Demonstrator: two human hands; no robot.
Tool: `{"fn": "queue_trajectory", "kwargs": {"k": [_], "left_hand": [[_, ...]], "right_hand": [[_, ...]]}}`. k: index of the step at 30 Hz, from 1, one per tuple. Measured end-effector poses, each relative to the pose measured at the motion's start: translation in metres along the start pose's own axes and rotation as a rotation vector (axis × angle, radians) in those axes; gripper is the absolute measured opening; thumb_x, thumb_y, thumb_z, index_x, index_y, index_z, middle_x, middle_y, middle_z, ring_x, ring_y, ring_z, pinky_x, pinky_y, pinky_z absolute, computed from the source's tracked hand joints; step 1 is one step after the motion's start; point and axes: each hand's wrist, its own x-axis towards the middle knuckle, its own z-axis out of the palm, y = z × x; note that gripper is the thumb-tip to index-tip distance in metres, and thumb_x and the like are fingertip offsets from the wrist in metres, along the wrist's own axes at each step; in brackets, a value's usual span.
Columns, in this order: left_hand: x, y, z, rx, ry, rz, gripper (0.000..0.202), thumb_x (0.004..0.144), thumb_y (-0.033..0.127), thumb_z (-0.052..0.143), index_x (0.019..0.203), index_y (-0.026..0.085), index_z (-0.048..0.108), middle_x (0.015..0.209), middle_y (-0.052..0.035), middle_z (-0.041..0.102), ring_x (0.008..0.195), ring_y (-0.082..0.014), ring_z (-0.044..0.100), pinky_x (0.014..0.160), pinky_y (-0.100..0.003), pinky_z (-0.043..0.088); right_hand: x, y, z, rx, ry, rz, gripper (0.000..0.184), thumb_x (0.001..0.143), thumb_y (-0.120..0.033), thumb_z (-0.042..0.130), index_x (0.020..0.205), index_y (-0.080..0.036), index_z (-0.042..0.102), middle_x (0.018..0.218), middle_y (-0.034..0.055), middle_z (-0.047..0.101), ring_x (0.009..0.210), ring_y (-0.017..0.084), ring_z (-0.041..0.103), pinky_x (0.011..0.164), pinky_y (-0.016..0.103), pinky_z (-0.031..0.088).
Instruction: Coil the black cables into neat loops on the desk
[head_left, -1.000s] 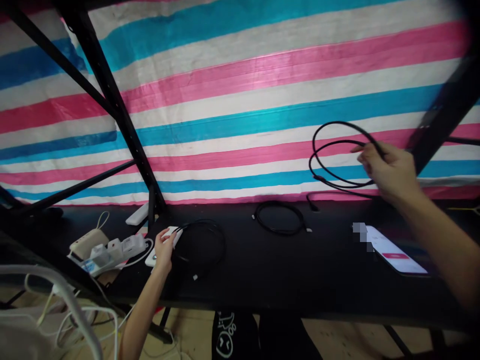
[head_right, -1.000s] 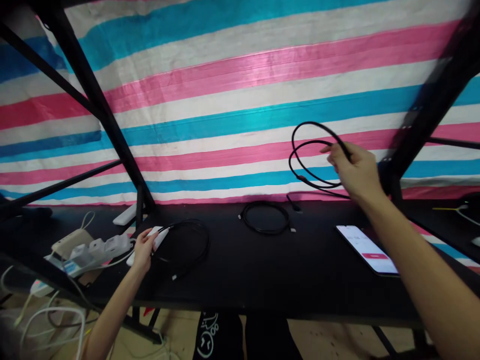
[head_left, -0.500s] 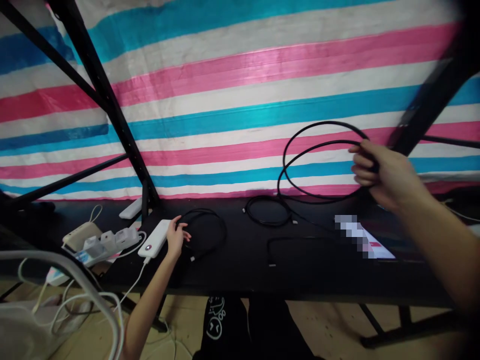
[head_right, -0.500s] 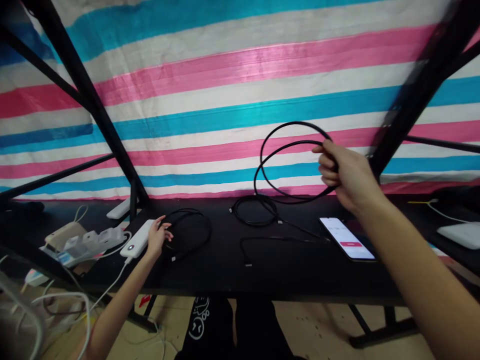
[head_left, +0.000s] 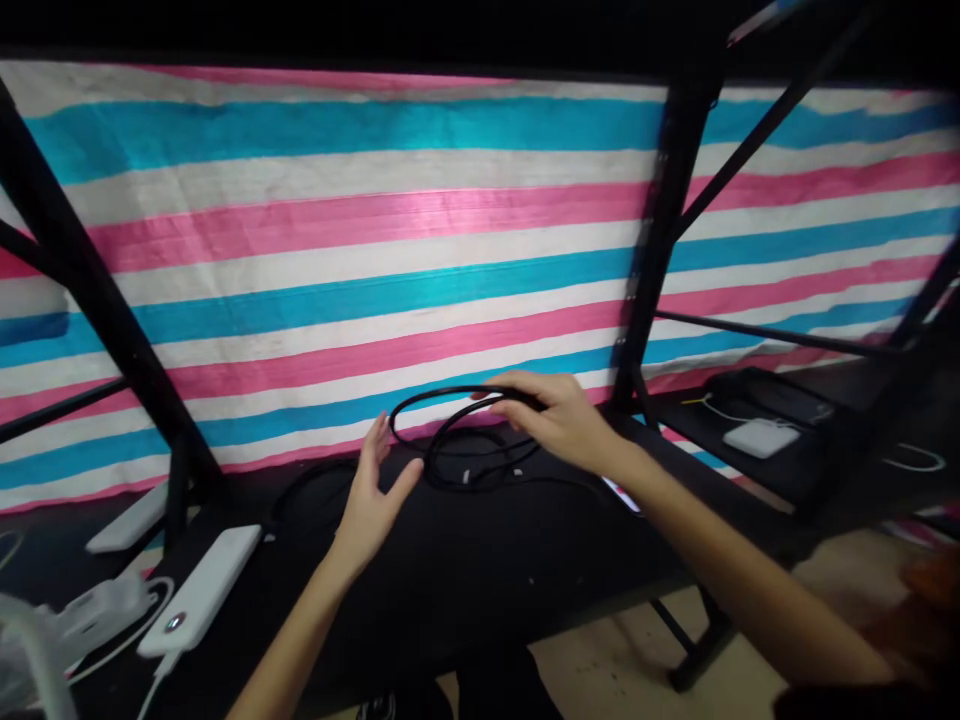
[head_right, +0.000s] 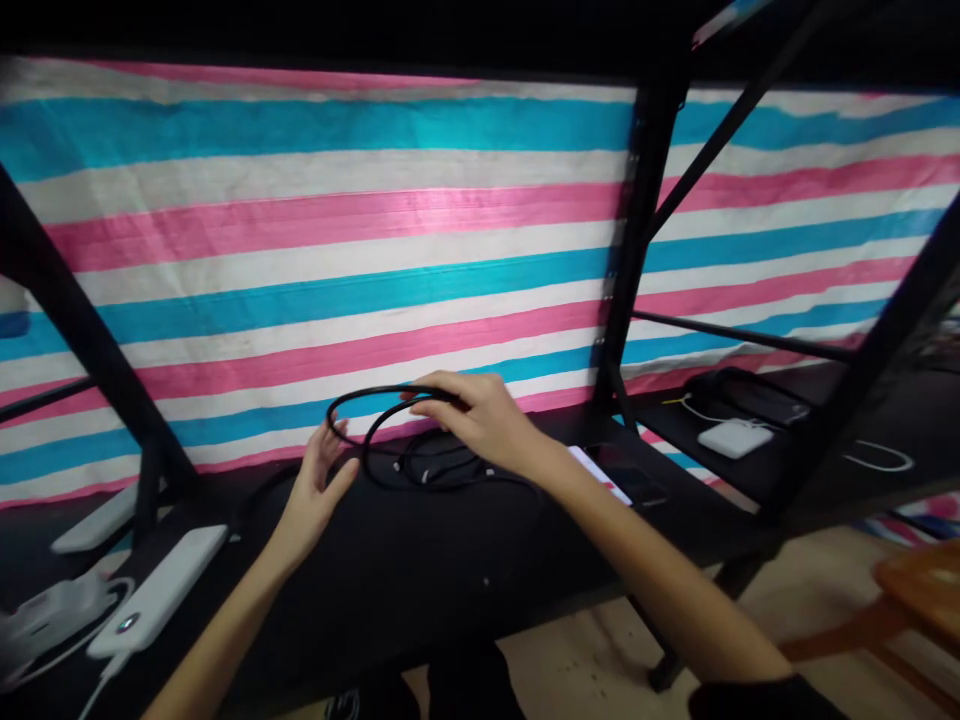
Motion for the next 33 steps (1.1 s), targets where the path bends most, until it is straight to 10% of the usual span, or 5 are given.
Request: {"fn": "queue_trajectory", "kwargs": {"k": [5,14,21,28,33], "left_hand": [[0.004,0.039,0.020,-0.278,-0.265,-0.143,0.043,0.084,0.056,0.050,0.069,0.016,0.057,0.038,0.0034,0.049,0.033,-0.0104,0.047,0.051,-0.025,0.047],[0.034,0.034,-0.051,-0.766,0.311,-0.366,0.021,0.095,0.030,0.043,0.081,0.017,0.051,0.047,0.0075,0.046,0.036,-0.0050,0.046,0.038,-0.013,0.036],[0.027,0.014,-0.117,-1.129,0.208,-0.418,0.039,0.099,0.030,0.029,0.063,0.017,0.041,0.039,0.0080,0.029,0.033,-0.0053,0.032,0.036,-0.017,0.030],[0.011,-0.008,-0.191,-0.888,0.421,-0.430,0.042,0.098,0.022,0.027,0.057,0.019,0.021,0.040,0.0079,0.022,0.032,-0.0043,0.021,0.034,-0.015,0.027],[-0.005,-0.021,-0.192,-0.706,0.414,-0.540,0.035,0.093,0.007,0.030,0.059,0.018,0.028,0.043,0.0090,0.025,0.030,-0.0022,0.023,0.030,-0.012,0.021]], "right_hand": [[0.008,0.013,0.003,-0.201,-0.038,-0.065,0.034,0.092,-0.029,0.044,0.122,-0.022,0.058,0.101,0.0046,0.069,0.089,0.018,0.065,0.082,0.032,0.050],[0.007,0.087,-0.019,0.347,0.248,0.453,0.039,0.088,-0.052,0.045,0.099,-0.016,0.055,0.060,-0.0013,0.055,0.044,0.013,0.062,0.031,0.016,0.034],[0.003,0.133,-0.025,0.575,0.475,0.769,0.012,0.080,-0.024,0.056,0.089,-0.018,0.051,0.057,-0.0075,0.040,0.046,0.007,0.057,0.039,0.013,0.036],[-0.034,0.168,-0.052,0.624,0.498,0.885,0.012,0.076,-0.015,0.052,0.083,-0.021,0.045,0.050,-0.0101,0.031,0.034,0.004,0.033,0.034,0.013,0.027],[-0.039,0.158,-0.044,0.633,0.378,0.775,0.010,0.075,-0.016,0.054,0.083,-0.020,0.049,0.050,-0.0106,0.029,0.034,0.001,0.020,0.034,0.015,0.016]]}}
